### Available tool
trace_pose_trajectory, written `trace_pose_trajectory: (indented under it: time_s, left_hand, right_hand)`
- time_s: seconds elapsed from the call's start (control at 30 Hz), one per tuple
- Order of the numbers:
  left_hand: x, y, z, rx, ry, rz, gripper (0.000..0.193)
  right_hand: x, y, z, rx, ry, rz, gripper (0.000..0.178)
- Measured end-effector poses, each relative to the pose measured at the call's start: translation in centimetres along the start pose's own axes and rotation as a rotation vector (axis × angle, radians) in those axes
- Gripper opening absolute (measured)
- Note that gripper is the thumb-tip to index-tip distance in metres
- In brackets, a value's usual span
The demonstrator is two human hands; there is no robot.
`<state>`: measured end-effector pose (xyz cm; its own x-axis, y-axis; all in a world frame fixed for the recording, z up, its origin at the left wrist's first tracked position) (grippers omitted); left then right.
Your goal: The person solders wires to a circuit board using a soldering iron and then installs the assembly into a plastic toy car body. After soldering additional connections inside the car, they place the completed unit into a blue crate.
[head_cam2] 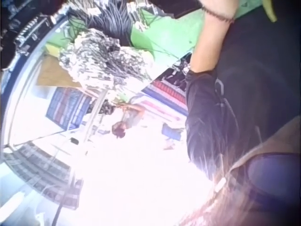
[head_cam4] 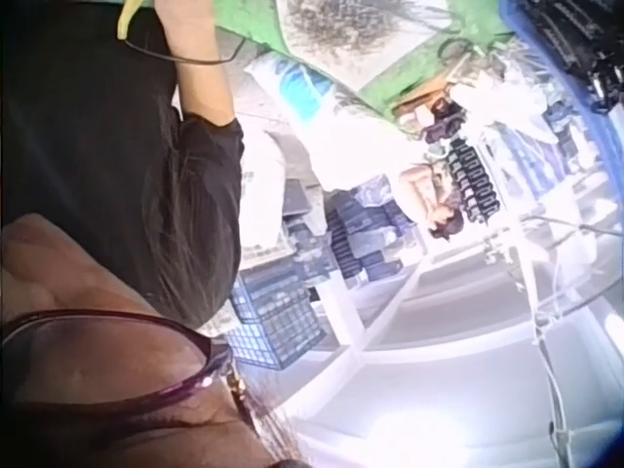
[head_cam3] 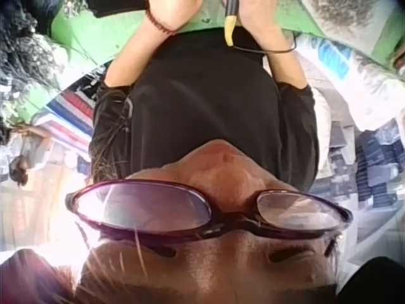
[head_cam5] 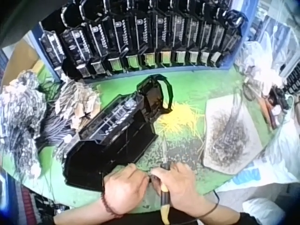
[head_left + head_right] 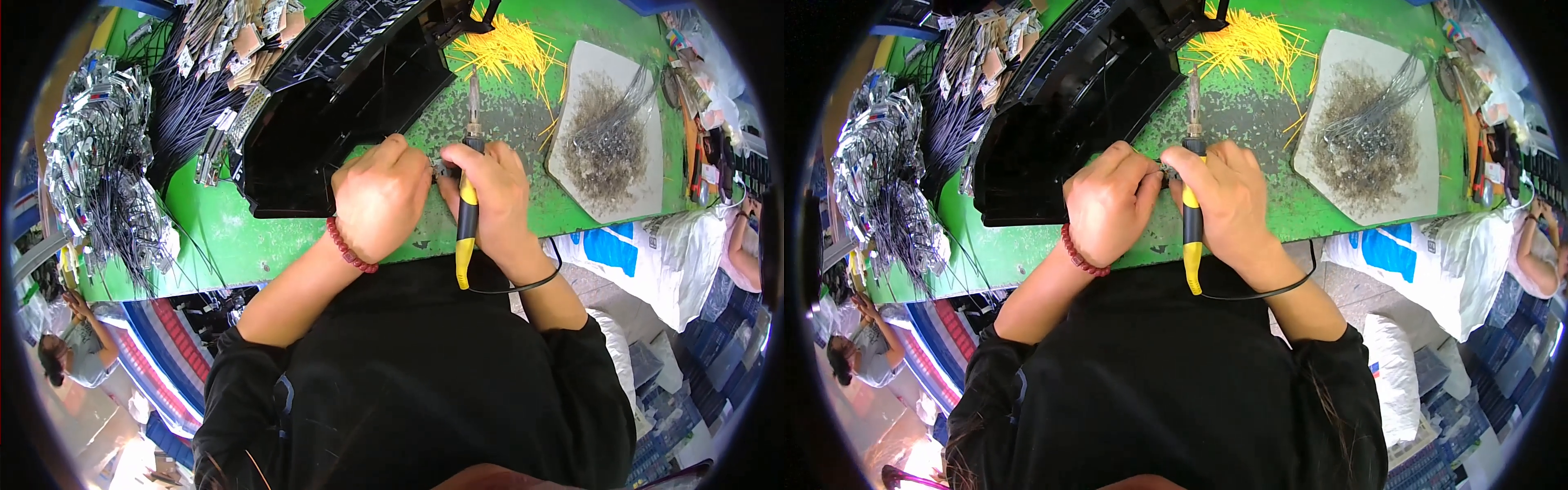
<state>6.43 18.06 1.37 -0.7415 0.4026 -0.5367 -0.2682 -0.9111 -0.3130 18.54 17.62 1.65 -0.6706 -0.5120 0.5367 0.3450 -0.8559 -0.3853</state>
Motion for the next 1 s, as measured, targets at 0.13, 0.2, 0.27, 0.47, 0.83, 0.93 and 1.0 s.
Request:
trace_pose_trajectory:
  time_s: [0.13, 0.2, 0.27, 0.47, 0.83, 0.93, 1.0]
  left_hand:
    - [-0.3, -0.3, -0.1, 0.003, -0.041, 0.015, 0.009]
    - [-0.1, -0.4, -0.3, 0.025, -0.053, 0.033, 0.009]
    - [-0.2, -0.5, -0.4, 0.036, -0.045, 0.030, 0.010]
    - [-0.8, -0.8, -0.9, 0.063, -0.067, 0.024, 0.015]
    - [-0.8, -1.1, -0.7, 0.091, -0.010, 0.041, 0.011]
    - [-0.8, -1.1, -0.7, 0.092, -0.005, 0.050, 0.010]
    - [-0.8, -1.1, -0.8, 0.107, -0.019, 0.057, 0.010]
  right_hand:
    - [-0.4, 0.4, -0.2, 0.009, -0.020, 0.000, 0.047]
    - [-0.6, 0.4, -0.5, 0.015, -0.046, -0.013, 0.049]
    - [-0.9, 0.4, -0.5, 0.023, -0.066, -0.024, 0.049]
    - [-1.2, 0.3, 0.6, -0.045, -0.107, 0.028, 0.041]
    - [-12.6, 10.7, 13.2, -0.597, -0.609, -0.435, 0.062]
    - [-15.5, 11.9, 15.2, -0.761, -0.644, -0.531, 0.029]
    - [-15.9, 11.9, 15.4, -0.814, -0.667, -0.567, 0.019]
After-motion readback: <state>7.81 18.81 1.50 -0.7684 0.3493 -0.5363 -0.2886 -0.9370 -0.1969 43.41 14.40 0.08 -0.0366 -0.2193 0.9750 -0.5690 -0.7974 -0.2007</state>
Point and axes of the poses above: each hand's wrist, its own y-axis away from the middle knuckle, its own z-axis out of the back of the hand, x = y × z, the point moved 8 cm from there along -y, towards the middle knuckle, and after that the axes turned 2 degrees about x, right-handed, at the moved point
